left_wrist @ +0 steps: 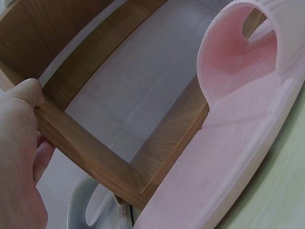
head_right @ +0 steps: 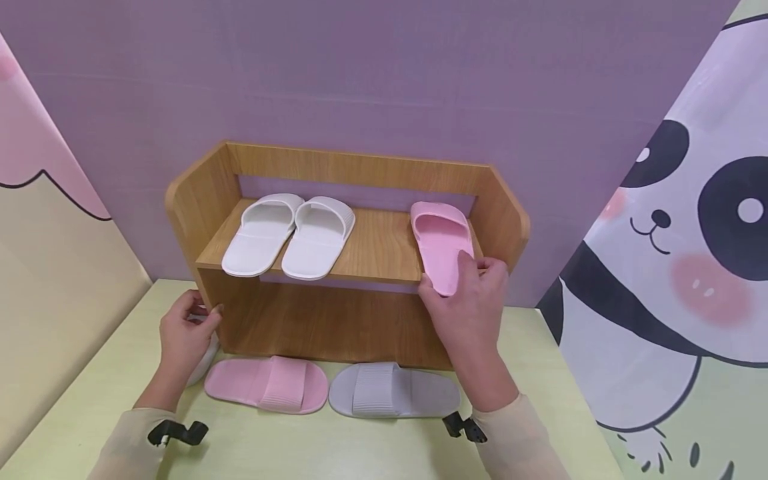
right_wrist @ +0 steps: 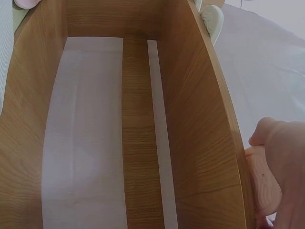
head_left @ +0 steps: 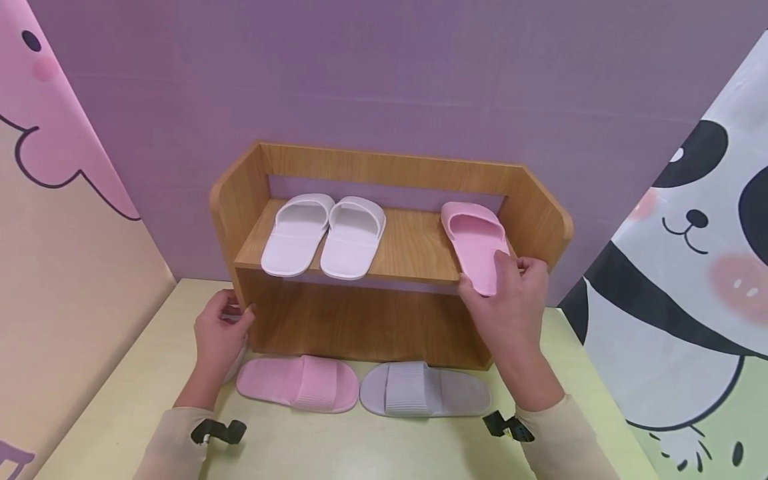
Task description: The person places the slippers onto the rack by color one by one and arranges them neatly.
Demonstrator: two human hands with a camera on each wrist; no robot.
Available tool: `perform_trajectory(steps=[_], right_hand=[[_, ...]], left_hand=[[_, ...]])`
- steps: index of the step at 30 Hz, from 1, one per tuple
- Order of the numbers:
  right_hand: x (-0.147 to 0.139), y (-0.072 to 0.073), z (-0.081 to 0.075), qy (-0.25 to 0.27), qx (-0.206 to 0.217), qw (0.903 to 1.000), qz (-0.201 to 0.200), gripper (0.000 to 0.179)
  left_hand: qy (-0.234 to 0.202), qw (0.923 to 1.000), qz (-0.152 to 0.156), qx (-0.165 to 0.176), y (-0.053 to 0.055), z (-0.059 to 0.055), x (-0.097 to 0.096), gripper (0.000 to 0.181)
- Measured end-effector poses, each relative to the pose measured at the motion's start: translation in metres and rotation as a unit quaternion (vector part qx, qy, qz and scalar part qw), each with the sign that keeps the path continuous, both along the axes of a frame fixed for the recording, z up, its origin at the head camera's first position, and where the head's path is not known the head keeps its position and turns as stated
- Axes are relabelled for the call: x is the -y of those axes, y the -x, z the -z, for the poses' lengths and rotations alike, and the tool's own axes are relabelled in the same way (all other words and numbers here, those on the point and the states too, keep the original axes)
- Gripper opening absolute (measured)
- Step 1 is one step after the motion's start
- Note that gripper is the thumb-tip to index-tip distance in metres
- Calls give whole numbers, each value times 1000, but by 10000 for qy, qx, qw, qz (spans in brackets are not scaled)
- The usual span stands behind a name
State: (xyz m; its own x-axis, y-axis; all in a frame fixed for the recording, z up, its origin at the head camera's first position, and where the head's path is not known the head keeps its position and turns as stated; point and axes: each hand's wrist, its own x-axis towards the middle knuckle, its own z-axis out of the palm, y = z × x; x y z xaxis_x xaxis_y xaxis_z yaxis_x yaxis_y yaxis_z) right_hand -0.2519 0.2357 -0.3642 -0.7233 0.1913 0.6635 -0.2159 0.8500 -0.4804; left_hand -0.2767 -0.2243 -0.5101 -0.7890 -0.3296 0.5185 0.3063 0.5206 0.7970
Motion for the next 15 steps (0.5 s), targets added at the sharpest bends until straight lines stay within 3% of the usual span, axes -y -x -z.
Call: perform_trajectory(steps=[10,15], right_hand=[[2,3,-2,-244,88,9996,128,64],[4,1,-5,-369,384,9983,240,65]], left_hand=[[-26,10000,-24,67,-1,-1,0,23],[-14,10000,-16,-7,-1,-1,0,23]])
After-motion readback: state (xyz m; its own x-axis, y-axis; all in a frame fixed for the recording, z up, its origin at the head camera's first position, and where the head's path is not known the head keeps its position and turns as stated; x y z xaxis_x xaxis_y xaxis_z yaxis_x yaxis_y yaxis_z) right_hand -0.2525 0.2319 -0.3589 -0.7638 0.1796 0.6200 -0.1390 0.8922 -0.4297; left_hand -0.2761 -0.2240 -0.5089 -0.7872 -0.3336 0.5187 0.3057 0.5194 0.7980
